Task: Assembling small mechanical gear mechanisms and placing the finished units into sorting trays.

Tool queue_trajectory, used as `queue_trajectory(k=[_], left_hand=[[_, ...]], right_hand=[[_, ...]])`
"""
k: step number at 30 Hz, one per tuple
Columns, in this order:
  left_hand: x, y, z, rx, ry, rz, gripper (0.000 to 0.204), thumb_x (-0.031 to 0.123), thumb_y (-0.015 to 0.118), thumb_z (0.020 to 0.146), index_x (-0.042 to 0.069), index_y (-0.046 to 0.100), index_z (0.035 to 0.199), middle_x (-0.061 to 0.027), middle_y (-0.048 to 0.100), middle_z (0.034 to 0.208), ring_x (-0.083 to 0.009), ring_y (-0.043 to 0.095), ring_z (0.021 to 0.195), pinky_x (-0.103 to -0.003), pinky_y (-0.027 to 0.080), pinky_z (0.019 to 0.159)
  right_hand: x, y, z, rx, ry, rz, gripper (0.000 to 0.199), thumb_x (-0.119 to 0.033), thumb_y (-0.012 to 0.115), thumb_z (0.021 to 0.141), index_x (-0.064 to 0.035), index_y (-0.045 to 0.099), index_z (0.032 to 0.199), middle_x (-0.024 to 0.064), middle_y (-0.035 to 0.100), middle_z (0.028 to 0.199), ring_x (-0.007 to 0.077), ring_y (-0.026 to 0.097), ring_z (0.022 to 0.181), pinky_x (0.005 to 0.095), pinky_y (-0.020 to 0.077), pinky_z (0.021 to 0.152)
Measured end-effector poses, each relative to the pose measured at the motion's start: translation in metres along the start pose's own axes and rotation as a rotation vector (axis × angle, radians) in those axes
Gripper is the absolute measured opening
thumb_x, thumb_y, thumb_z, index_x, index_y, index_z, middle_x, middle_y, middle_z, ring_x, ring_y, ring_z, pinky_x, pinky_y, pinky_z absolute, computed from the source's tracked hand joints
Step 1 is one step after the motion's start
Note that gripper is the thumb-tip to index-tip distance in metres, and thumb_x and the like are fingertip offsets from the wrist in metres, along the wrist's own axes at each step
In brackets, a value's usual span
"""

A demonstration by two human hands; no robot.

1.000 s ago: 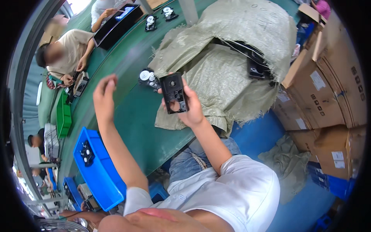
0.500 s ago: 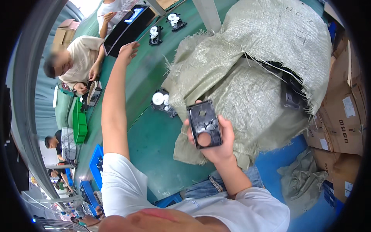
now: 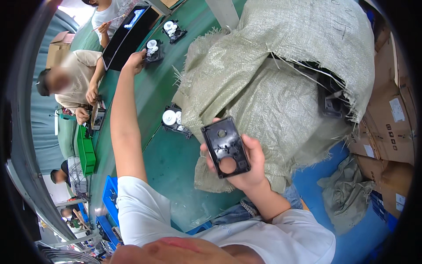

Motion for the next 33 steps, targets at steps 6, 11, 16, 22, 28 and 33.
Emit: queue_trajectory(k=[6,11,16,22,28,33], left_hand=[[0.002,-0.004,-0.105,0.022,0.281,-0.436,0.030,0.022,0.047,0.103,-0.002,0.056,0.117,-0.0157,0.064,0.112,-0.0272,0.064,0.099,-0.044,0.053,0.086],[-0.021,0.021,-0.243,0.159,0.458,-0.921,0.033,0.020,0.047,0.102,-0.002,0.050,0.126,-0.0176,0.061,0.119,-0.0313,0.063,0.102,-0.048,0.052,0.092],[-0.023,0.072,-0.370,-0.013,0.541,-1.372,0.039,0.022,0.050,0.101,-0.001,0.046,0.132,-0.0178,0.058,0.124,-0.0347,0.062,0.102,-0.048,0.053,0.088],[-0.053,0.113,-0.464,0.066,0.533,-1.349,0.034,0.021,0.057,0.097,0.001,0.050,0.124,-0.0146,0.060,0.116,-0.0299,0.062,0.098,-0.041,0.053,0.083],[-0.056,0.136,-0.497,0.126,0.572,-0.905,0.024,0.020,0.066,0.092,0.006,0.050,0.104,-0.0083,0.058,0.099,-0.0168,0.058,0.084,-0.029,0.048,0.073],[-0.056,0.140,-0.501,0.204,0.548,-0.770,0.026,0.020,0.070,0.090,0.009,0.047,0.094,-0.0042,0.054,0.088,-0.0103,0.051,0.075,-0.023,0.043,0.067]], right_hand=[[-0.001,-0.005,0.001,-0.046,-0.005,0.008,0.062,-0.042,0.036,0.094,-0.0046,0.038,0.144,0.0244,0.062,0.114,0.0284,0.063,0.074,0.0337,0.0511,0.066],[0.005,-0.008,0.001,-0.163,-0.075,-0.186,0.058,-0.040,0.035,0.096,-0.0047,0.039,0.142,0.0224,0.063,0.113,0.0257,0.064,0.084,0.0335,0.0515,0.072],[0.010,0.002,-0.001,-0.126,-0.241,-0.600,0.063,-0.040,0.038,0.094,-0.0058,0.033,0.147,0.0201,0.058,0.120,0.0281,0.063,0.100,0.0342,0.0525,0.073],[0.018,0.030,-0.012,-0.163,-0.248,-0.784,0.061,-0.036,0.038,0.095,-0.0054,0.031,0.147,0.0183,0.057,0.120,0.0278,0.062,0.102,0.0351,0.0525,0.076],[0.023,0.044,-0.026,-0.245,-0.246,-1.002,0.052,-0.025,0.038,0.095,-0.0067,0.036,0.144,0.0162,0.056,0.121,0.0242,0.057,0.105,0.0322,0.0472,0.084],[0.025,0.047,-0.031,-0.265,-0.296,-1.125,0.050,-0.020,0.036,0.095,-0.0058,0.036,0.143,0.0163,0.052,0.125,0.0228,0.052,0.106,0.0327,0.0421,0.091]])
Point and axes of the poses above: each hand's wrist, its own z-axis towards the middle knuckle, its own y-axis out of the palm, x = y × z, the point moved 5 cm from there along z, towards the middle knuckle
